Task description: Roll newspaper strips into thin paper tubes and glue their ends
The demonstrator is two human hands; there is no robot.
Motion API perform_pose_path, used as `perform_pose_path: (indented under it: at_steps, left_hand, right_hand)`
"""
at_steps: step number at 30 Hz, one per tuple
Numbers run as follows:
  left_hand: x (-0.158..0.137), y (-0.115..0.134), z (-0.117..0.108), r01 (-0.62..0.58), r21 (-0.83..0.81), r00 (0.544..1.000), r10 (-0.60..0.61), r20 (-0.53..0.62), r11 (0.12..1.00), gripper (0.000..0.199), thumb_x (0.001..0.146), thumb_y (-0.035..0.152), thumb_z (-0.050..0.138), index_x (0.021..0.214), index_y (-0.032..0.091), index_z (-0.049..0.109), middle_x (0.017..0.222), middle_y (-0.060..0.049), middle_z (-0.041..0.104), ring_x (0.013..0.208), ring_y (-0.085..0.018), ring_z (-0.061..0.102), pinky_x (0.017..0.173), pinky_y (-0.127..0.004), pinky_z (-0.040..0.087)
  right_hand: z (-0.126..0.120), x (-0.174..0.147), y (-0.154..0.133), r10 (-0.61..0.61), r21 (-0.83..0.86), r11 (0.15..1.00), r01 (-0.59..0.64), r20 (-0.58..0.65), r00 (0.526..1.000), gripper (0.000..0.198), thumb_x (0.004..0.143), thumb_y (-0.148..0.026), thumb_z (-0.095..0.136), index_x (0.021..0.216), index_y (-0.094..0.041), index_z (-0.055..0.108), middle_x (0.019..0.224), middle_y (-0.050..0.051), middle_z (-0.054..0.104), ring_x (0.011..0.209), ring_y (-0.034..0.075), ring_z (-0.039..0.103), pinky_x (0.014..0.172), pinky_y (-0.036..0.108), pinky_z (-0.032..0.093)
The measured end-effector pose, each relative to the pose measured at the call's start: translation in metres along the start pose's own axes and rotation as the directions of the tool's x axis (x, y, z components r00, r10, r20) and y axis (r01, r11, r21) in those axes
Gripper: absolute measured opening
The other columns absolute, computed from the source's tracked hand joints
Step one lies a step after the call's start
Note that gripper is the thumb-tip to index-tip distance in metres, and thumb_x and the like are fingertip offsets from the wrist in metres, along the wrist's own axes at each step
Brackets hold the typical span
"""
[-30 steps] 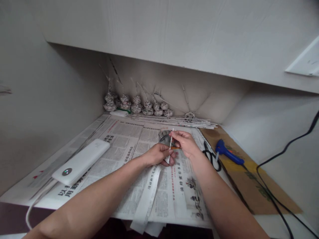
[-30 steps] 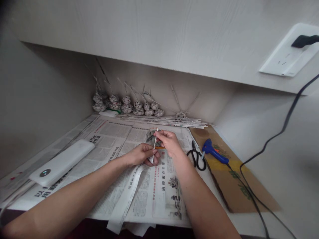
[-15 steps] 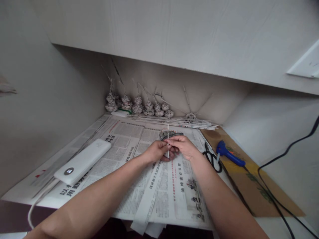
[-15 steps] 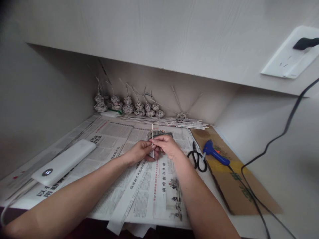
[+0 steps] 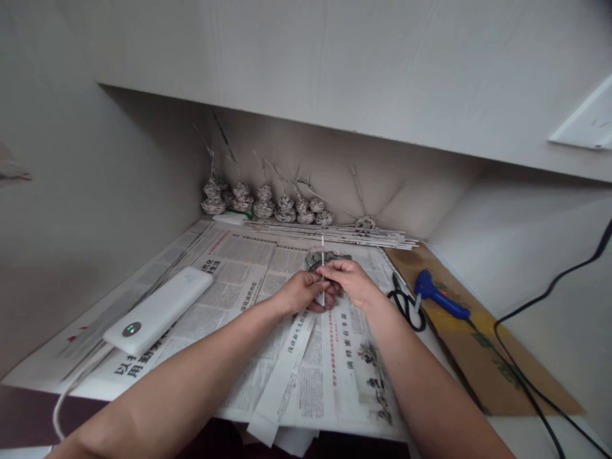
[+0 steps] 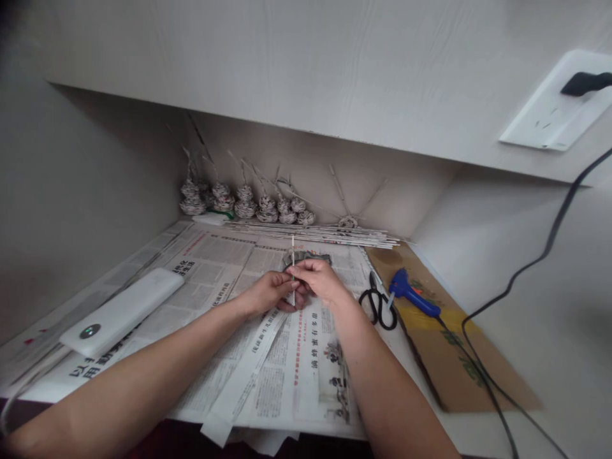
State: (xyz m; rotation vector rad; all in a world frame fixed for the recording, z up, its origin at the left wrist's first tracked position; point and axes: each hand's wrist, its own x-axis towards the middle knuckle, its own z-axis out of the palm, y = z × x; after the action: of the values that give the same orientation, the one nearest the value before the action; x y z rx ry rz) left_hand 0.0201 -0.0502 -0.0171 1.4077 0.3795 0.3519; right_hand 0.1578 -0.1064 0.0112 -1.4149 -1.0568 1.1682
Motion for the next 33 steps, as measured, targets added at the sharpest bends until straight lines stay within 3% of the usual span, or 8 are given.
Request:
perform_pose_path:
  at_steps: [4, 9, 15, 20, 25, 30, 33]
  left_hand:
    - [-0.0004, 0.0005, 0.0013, 0.024, 0.028, 1.000, -0.024, 0.019, 0.999, 0.041, 0.075, 0.050, 0.058, 0.086, 0.011, 0.061, 0.072, -0.006, 0.063, 0.070, -0.015, 0.061, 0.058, -0.025, 0.051]
    - [-0.0002, 0.0005, 0.0021, 0.023, 0.031, 1.000, -0.023, 0.001, 0.999, 0.042, 0.076, 0.051, 0.056, 0.086, 0.011, 0.061, 0.073, -0.006, 0.063, 0.068, -0.014, 0.061, 0.058, -0.026, 0.050]
    - [0.0006, -0.0020, 0.0016, 0.034, 0.028, 0.999, -0.035, 0.031, 0.999, 0.042, 0.074, 0.050, 0.059, 0.086, 0.010, 0.063, 0.070, -0.006, 0.062, 0.067, -0.015, 0.061, 0.058, -0.027, 0.051]
    - [-0.0011, 0.0016, 0.0020, 0.020, 0.016, 1.000, -0.019, -0.007, 1.000, 0.042, 0.074, 0.050, 0.059, 0.085, 0.010, 0.061, 0.073, -0.007, 0.063, 0.069, -0.015, 0.062, 0.059, -0.027, 0.052]
    - [-0.0016, 0.0040, 0.0027, 0.048, 0.026, 0.999, -0.049, 0.017, 0.999, 0.042, 0.074, 0.050, 0.060, 0.083, 0.009, 0.062, 0.071, -0.008, 0.063, 0.067, -0.014, 0.061, 0.058, -0.025, 0.051]
    - [-0.0006, 0.0017, 0.0016, 0.019, 0.023, 1.000, -0.019, 0.009, 1.000, 0.044, 0.074, 0.052, 0.059, 0.085, 0.010, 0.062, 0.073, -0.008, 0.063, 0.069, -0.015, 0.062, 0.057, -0.025, 0.051]
    - [-0.0015, 0.0007, 0.0022, 0.034, 0.017, 0.999, -0.034, 0.026, 0.999, 0.044, 0.073, 0.051, 0.061, 0.087, 0.009, 0.062, 0.072, -0.008, 0.063, 0.070, -0.016, 0.062, 0.056, -0.024, 0.051]
  right_hand:
    - [0.0013, 0.0019, 0.0012, -0.011, 0.051, 0.999, 0.018, -0.121, 0.993, 0.034, 0.064, -0.045, 0.073, 0.067, -0.018, 0.053, 0.039, -0.007, 0.050, 0.027, 0.008, 0.042, 0.027, 0.018, 0.023]
    - [-0.0006, 0.0020, 0.0019, 0.025, 0.020, 0.999, -0.026, 0.024, 0.999, 0.034, 0.067, -0.048, 0.070, 0.076, -0.017, 0.059, 0.043, -0.005, 0.054, 0.031, 0.010, 0.049, 0.028, 0.018, 0.020]
    - [-0.0018, 0.0030, 0.0033, 0.012, 0.056, 0.998, -0.009, -0.051, 0.999, 0.036, 0.066, -0.048, 0.071, 0.066, -0.019, 0.050, 0.039, -0.005, 0.052, 0.029, 0.011, 0.047, 0.028, 0.019, 0.021]
    - [-0.0045, 0.0014, 0.0014, 0.010, -0.017, 1.000, -0.009, 0.054, 0.998, 0.032, 0.070, -0.046, 0.069, 0.078, -0.016, 0.060, 0.045, -0.004, 0.055, 0.034, 0.009, 0.050, 0.030, 0.019, 0.021]
    - [-0.0048, 0.0038, 0.0035, 0.006, 0.041, 0.999, -0.002, -0.084, 0.996, 0.035, 0.064, -0.047, 0.073, 0.065, -0.018, 0.052, 0.044, -0.005, 0.052, 0.030, 0.007, 0.042, 0.029, 0.019, 0.019]
    - [-0.0054, 0.0025, 0.0034, 0.004, -0.033, 0.999, -0.003, 0.040, 0.999, 0.033, 0.069, -0.048, 0.069, 0.074, -0.017, 0.059, 0.046, -0.004, 0.054, 0.034, 0.008, 0.046, 0.031, 0.019, 0.021]
    - [-0.0052, 0.0025, 0.0032, -0.010, 0.004, 1.000, 0.010, -0.028, 1.000, 0.034, 0.066, -0.047, 0.072, 0.064, -0.018, 0.054, 0.043, -0.006, 0.049, 0.032, 0.007, 0.041, 0.030, 0.019, 0.021]
